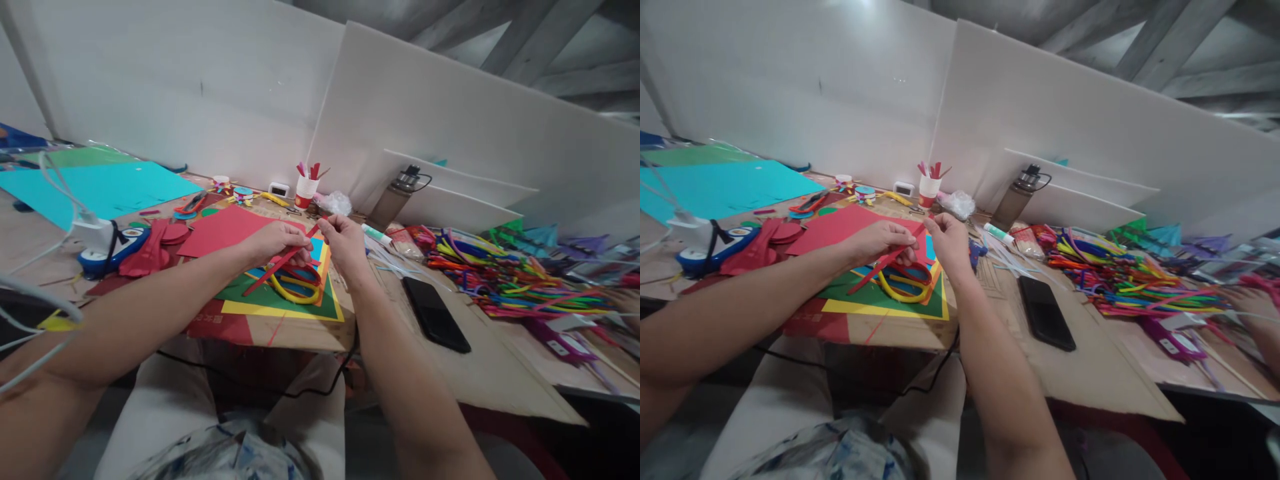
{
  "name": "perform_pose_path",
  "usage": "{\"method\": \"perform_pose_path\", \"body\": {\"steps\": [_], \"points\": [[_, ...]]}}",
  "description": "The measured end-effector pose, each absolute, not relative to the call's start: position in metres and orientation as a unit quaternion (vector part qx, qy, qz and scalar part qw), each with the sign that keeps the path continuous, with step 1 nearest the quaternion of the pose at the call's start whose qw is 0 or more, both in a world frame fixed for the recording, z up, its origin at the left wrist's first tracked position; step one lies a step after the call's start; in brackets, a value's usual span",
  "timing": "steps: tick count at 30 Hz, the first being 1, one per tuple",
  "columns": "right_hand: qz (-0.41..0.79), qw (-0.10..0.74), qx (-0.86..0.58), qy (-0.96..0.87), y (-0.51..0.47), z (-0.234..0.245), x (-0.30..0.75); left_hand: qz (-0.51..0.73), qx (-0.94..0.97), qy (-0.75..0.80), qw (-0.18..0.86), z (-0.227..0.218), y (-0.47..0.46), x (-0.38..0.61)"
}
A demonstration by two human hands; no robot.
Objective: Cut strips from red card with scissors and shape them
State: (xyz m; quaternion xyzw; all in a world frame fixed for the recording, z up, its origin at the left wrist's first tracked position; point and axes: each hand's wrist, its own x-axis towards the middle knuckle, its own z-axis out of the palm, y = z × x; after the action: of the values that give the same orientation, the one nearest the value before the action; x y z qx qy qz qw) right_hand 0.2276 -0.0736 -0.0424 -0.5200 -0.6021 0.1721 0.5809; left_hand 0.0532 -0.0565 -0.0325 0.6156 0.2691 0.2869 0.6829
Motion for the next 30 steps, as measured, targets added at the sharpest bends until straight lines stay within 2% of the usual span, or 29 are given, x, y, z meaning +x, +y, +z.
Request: {"method": "perform_pose_path", "body": {"steps": [6,9,14,18,25,27,30], "points": [[0.171,0.635,-0.519,-0.546,-0.073,-0.037,0.235,0.286,0.615,0.281,0.679,-0.031,-0.059,0.052],[0.214,0.658,-0.508,-0.513,-0.07,-0.038,0.236,0.282,0.611,0.282,0.684,-0.033,-0.057,0.051],[0.34,0.594,-0.492,-0.538,-0.07,-0.041,0.227,0.301,0.583,0.278,0.702,-0.033,-0.055,0.051],[0.347,0.535,-0.489,-0.595,-0.073,-0.044,0.222,0.307,0.584,0.276,0.699,-0.034,-0.054,0.051],[0.275,0.615,-0.499,-0.545,-0.07,-0.041,0.23,0.277,0.629,0.288,0.666,-0.042,-0.051,0.051],[0.287,0.608,-0.496,-0.55,-0.072,-0.04,0.229,0.277,0.629,0.288,0.667,-0.042,-0.051,0.051],[0.321,0.551,-0.497,-0.588,-0.075,-0.039,0.225,0.281,0.625,0.282,0.672,-0.042,-0.05,0.051]]}}
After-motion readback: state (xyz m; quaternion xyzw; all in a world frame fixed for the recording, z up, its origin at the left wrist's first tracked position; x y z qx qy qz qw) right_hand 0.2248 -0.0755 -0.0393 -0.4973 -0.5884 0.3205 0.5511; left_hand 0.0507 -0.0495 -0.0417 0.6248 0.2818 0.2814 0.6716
